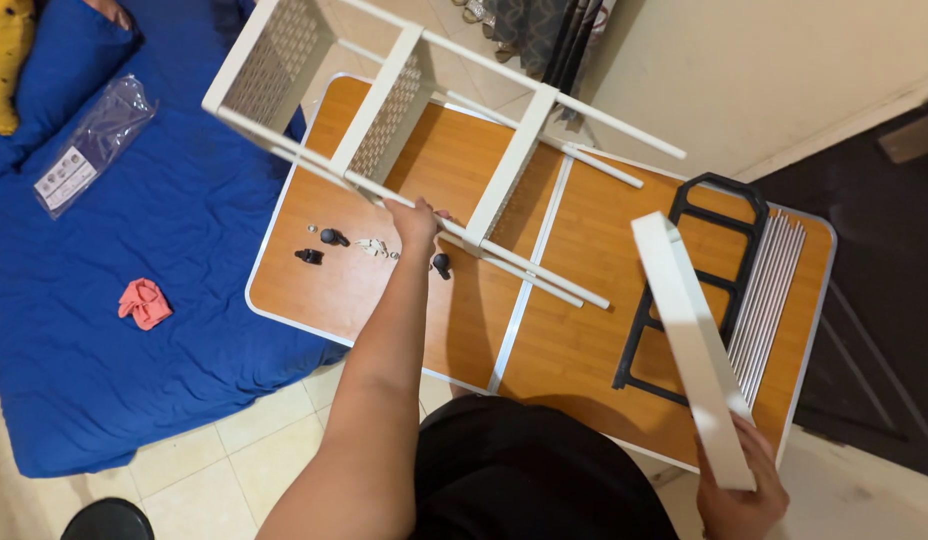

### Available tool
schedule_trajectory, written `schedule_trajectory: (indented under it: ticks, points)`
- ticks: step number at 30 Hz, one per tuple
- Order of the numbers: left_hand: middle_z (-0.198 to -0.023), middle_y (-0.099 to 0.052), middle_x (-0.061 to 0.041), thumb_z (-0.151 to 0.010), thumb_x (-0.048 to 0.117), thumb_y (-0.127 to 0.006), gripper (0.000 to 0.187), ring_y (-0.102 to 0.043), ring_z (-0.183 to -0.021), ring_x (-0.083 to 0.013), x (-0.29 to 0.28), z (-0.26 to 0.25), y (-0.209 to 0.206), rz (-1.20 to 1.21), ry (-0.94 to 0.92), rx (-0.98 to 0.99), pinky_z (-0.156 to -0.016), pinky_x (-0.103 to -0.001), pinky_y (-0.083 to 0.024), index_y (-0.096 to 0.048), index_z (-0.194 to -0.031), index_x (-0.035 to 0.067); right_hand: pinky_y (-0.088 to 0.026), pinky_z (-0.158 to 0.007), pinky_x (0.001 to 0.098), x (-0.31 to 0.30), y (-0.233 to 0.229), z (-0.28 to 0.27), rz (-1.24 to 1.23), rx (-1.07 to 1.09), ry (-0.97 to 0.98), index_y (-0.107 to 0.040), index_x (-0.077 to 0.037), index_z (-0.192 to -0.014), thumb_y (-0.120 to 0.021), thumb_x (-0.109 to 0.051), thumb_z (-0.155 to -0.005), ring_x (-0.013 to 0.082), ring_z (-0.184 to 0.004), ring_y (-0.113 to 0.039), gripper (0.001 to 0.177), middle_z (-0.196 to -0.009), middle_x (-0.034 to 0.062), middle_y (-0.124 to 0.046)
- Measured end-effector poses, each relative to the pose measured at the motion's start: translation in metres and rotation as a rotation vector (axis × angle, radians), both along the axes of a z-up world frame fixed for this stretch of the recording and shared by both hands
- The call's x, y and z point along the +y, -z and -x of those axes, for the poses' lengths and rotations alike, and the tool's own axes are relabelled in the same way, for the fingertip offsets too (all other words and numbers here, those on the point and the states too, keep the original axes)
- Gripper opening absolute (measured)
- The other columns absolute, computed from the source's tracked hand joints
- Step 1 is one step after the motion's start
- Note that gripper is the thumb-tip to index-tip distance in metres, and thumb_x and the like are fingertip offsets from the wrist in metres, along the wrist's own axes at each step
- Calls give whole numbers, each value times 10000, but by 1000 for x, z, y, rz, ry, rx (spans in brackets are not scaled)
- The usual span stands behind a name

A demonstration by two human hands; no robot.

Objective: The person assembles a white plastic shelving unit by inserting perforated panels into a frame and connecting them with white rods. The person attaches black feet to the bottom of the unit and places the assembled structure on a wooden table.

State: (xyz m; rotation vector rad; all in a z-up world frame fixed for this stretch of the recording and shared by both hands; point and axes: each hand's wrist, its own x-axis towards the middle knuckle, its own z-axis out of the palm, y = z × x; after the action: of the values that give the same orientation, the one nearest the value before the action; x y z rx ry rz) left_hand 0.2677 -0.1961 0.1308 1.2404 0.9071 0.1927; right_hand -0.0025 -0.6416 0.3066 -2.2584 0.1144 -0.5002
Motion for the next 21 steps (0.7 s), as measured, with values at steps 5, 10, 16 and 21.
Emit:
schedule_trajectory:
  ticks: [5, 10, 16, 21]
  points:
    - [-965, -652, -234, -992, 45, -457, 821, -721, -609, -263, 6, 3, -9, -169, 150, 59, -518, -376, -590, 151, -1538, -40, -472, -1101, 474, 10, -6, -8, 268, -43, -107, -705, 57, -1004, -755, 130, -751, 342, -1196, -684, 268, -1110, 186, -729]
    - [-905, -681, -253, -964, 62, -479, 864, -699, -699, -315, 5, 3, -11, -421, 227, 183, -606, -405, -577, 148, -1532, -112, -532, -1053, 372, 11, 20, -17, 182, -148, -140, -697, 40, -1074, -785, 75, -792, 324, -1172, -690, 297, -1112, 164, -711]
    - [-930, -681, -270, -958, 126, -464, 839, -682, -774, -350, 16, -2, -8, -483, 310, 208, -687, -431, -557, 76, -1557, -106, -558, -1045, 375, -4, 48, -28, 112, -218, -194, -692, 32, -1085, -794, 69, -794, 328, -1131, -702, 311, -1103, 175, -711]
    - [-907, -687, -245, -1063, 209, -388, 637, -676, -784, -350, 30, -20, 43, -490, 353, 133, -737, -442, -548, -115, -1537, -118, -546, -995, 346, 7, 42, -12, 15, -74, 10, -677, 97, -1098, -834, 35, -834, 278, -1099, -699, 314, -1154, 233, -702]
